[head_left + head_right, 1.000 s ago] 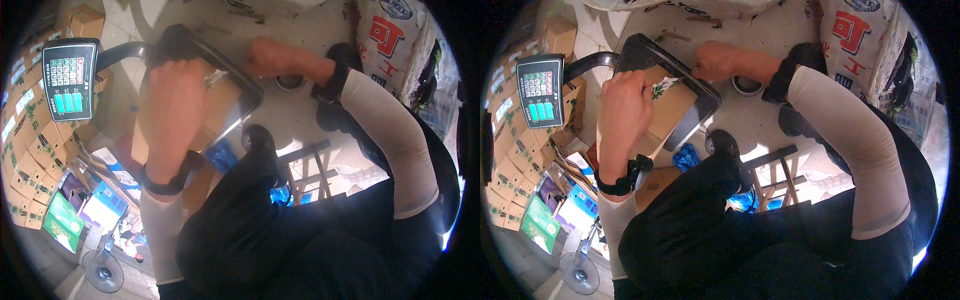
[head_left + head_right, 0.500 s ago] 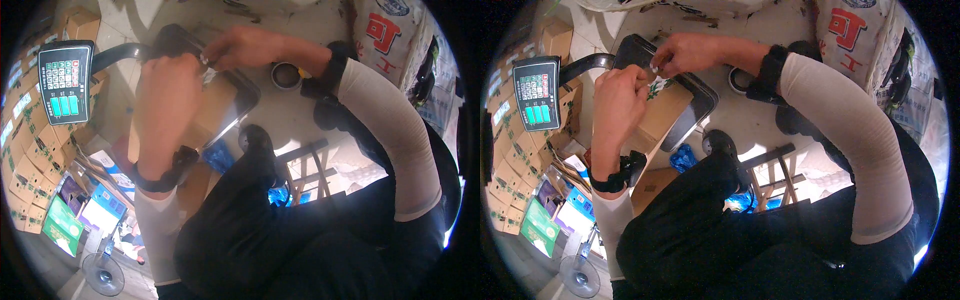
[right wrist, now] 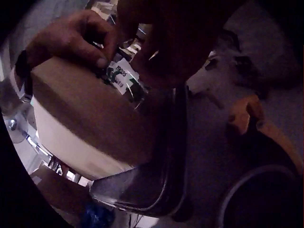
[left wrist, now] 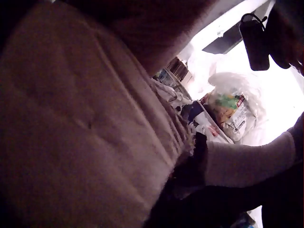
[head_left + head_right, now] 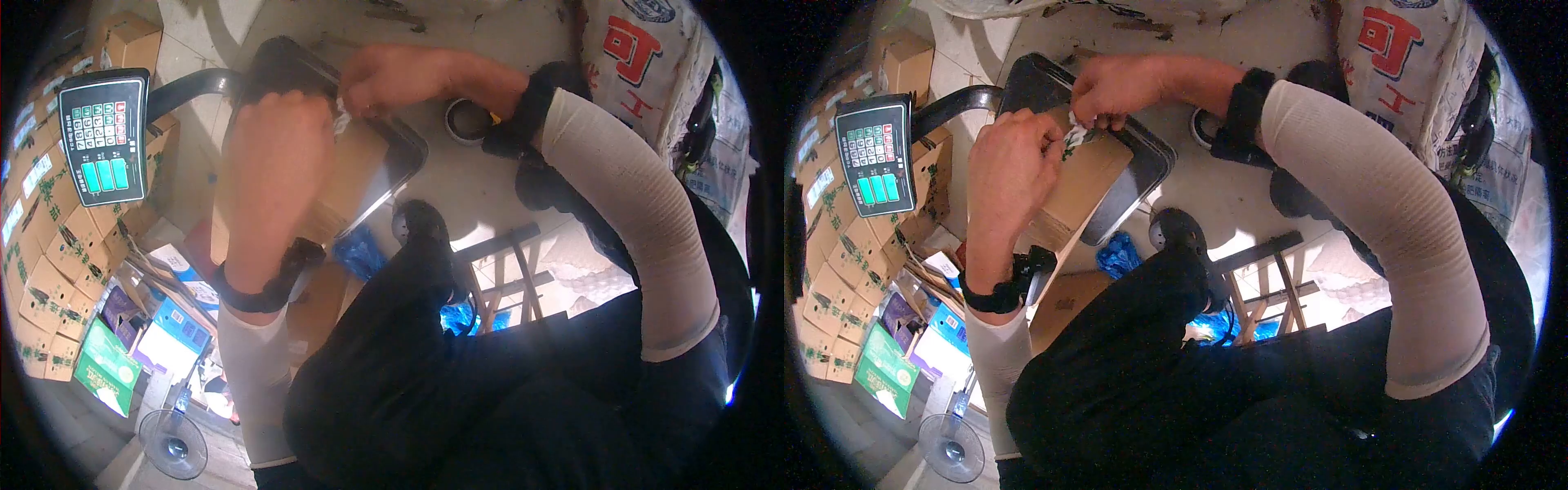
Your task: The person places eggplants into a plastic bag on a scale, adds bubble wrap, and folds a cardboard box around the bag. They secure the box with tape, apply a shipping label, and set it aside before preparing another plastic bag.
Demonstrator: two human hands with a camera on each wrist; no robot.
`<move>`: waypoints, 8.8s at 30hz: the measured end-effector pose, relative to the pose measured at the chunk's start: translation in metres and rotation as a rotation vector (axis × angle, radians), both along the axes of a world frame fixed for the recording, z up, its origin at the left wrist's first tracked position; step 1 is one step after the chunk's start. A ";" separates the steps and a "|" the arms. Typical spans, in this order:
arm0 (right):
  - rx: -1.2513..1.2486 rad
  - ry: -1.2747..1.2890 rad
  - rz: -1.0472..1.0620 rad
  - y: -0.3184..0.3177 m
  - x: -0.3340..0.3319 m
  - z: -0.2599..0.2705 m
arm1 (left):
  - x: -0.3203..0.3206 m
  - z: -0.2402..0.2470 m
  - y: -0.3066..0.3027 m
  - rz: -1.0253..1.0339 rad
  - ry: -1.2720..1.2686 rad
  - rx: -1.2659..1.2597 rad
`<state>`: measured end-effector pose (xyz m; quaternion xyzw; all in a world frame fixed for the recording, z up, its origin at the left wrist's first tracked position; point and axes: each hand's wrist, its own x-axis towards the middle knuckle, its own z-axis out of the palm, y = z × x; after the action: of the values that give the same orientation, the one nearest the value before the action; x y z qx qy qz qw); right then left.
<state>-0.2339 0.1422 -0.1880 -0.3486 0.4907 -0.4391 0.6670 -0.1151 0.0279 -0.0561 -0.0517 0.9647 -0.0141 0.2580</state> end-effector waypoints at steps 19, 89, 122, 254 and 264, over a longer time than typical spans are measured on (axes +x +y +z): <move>-0.116 0.132 -0.032 -0.003 0.010 -0.007 | 0.001 -0.002 -0.002 0.002 0.006 0.036; 0.020 0.378 -0.532 0.029 0.071 -0.012 | -0.040 -0.006 -0.029 0.467 -0.330 0.471; 0.276 0.356 -0.560 0.076 0.004 -0.029 | -0.035 -0.015 0.002 -0.357 -0.775 -0.012; -0.794 0.868 -0.392 0.030 0.077 0.225 | 0.114 0.083 0.046 1.352 0.760 1.922; -0.656 1.280 -0.158 0.038 0.076 0.188 | 0.120 0.086 0.048 0.742 0.768 0.880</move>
<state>-0.1583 0.1805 0.0003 -0.6831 0.6518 -0.3205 0.0763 0.0045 0.0763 0.0299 -0.2701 0.8221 0.4873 -0.1171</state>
